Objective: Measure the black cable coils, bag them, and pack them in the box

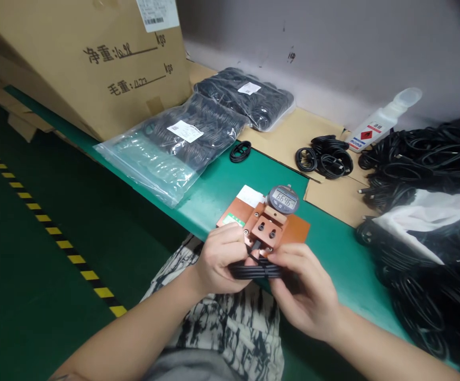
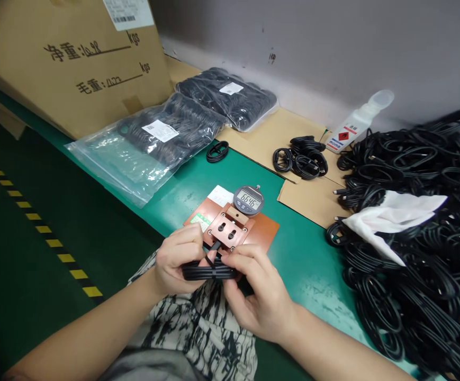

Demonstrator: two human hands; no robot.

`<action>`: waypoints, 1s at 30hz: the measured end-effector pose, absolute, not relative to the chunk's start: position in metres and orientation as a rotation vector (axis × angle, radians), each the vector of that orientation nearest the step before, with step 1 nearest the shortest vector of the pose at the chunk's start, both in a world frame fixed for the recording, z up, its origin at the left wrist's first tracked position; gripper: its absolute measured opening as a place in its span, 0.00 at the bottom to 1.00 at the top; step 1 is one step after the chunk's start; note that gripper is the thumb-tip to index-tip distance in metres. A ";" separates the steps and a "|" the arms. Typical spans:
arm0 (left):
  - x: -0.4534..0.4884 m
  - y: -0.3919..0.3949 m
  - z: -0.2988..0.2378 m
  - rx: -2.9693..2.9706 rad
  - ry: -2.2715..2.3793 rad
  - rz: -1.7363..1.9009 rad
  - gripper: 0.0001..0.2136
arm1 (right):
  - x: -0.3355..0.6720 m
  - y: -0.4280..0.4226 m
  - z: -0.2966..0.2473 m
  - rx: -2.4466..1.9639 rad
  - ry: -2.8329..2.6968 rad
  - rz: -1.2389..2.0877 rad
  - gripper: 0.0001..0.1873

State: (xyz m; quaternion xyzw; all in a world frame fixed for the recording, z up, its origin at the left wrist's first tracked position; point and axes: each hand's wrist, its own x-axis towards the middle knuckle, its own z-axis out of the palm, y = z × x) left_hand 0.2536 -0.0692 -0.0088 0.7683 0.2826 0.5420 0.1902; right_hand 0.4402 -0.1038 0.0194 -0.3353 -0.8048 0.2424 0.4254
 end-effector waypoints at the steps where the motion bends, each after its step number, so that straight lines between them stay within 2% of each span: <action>1: 0.254 -0.069 -0.009 2.155 0.798 1.522 0.16 | 0.440 -0.104 0.020 -0.847 -2.010 0.598 0.22; 30: 0.255 -0.069 -0.002 2.166 0.783 1.534 0.16 | 0.438 -0.100 0.022 -0.919 -1.982 0.705 0.14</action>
